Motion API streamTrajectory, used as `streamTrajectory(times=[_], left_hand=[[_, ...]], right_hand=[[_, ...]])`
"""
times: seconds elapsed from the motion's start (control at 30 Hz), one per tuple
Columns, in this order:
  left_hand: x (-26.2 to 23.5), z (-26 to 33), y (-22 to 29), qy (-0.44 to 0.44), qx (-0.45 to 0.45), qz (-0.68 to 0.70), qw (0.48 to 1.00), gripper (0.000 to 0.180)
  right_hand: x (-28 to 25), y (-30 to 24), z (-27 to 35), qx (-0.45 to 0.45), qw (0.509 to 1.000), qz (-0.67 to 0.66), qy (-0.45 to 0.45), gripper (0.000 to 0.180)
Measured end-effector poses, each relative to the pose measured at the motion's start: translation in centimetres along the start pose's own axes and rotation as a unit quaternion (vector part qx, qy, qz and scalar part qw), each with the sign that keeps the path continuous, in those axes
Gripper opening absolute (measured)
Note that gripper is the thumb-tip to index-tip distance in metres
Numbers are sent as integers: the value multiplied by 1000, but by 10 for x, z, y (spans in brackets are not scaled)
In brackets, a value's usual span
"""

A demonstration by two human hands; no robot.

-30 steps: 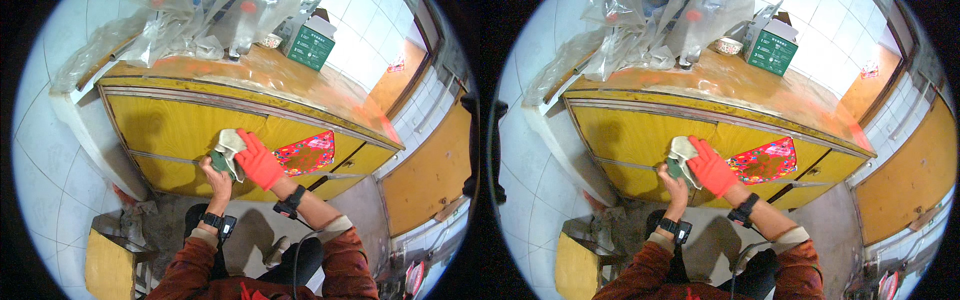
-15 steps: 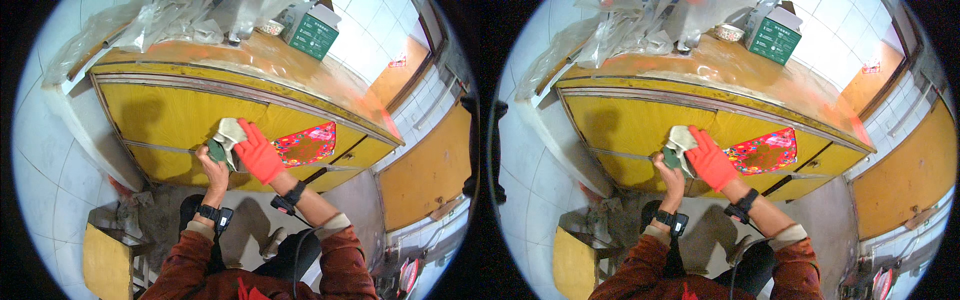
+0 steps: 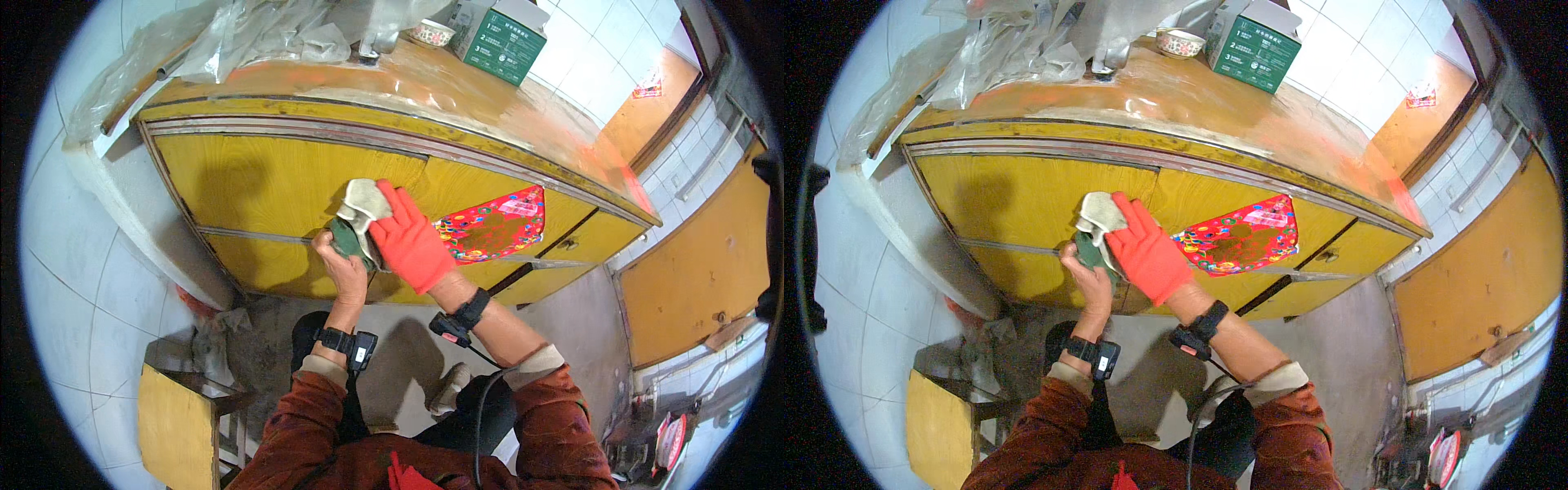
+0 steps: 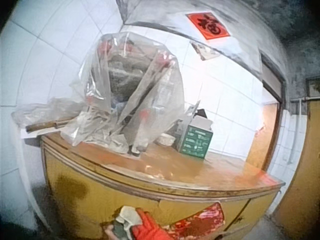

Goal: The person kneels and wipes the front of a yellow wooden cabinet with two cloths, alternating between scrubbing and wiping motions. The person cleans around a red decorative sticker and the cabinet handles, repeatedly moving between the left and right doors.

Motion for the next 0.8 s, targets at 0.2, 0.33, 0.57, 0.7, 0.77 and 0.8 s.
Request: streamTrajectory(times=[0.2, 0.33, 0.57, 0.7, 0.77, 0.8], left_hand=[[-6, 0, -1, -23, 10, -8, 1000, 56], [-4, -1, -1, -4, 18, -20, 1000, 56], [-6, -1, 3, -17, 7, -4, 1000, 52], [-7, -3, 1, -16, 4, -7, 1000, 51], [-5, -2, 1, -5, 8, -3, 1000, 50], [-4, -1, 1, -4, 9, 1, 1000, 50]], right_hand=[[-11, 11, 15, -16, 996, 73, -55, 22], [-7, 18, 16, 44, 999, 24, -13, 24], [-5, 6, 7, 7, 999, -36, -8, 31], [-21, 11, 22, -14, 996, 89, 20, 28], [-8, 7, 20, -8, 998, 64, -20, 28], [-2, 2, 15, -7, 998, 54, -17, 28]])
Point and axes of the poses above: each hand's wrist, its own z-axis away from the middle knuckle, its own x-axis out of the palm, y = z × x, the point moved 9 cm from there along -z, towards the middle knuckle, and after that the axes turned 2 degrees about x, right-handed, at the moved point
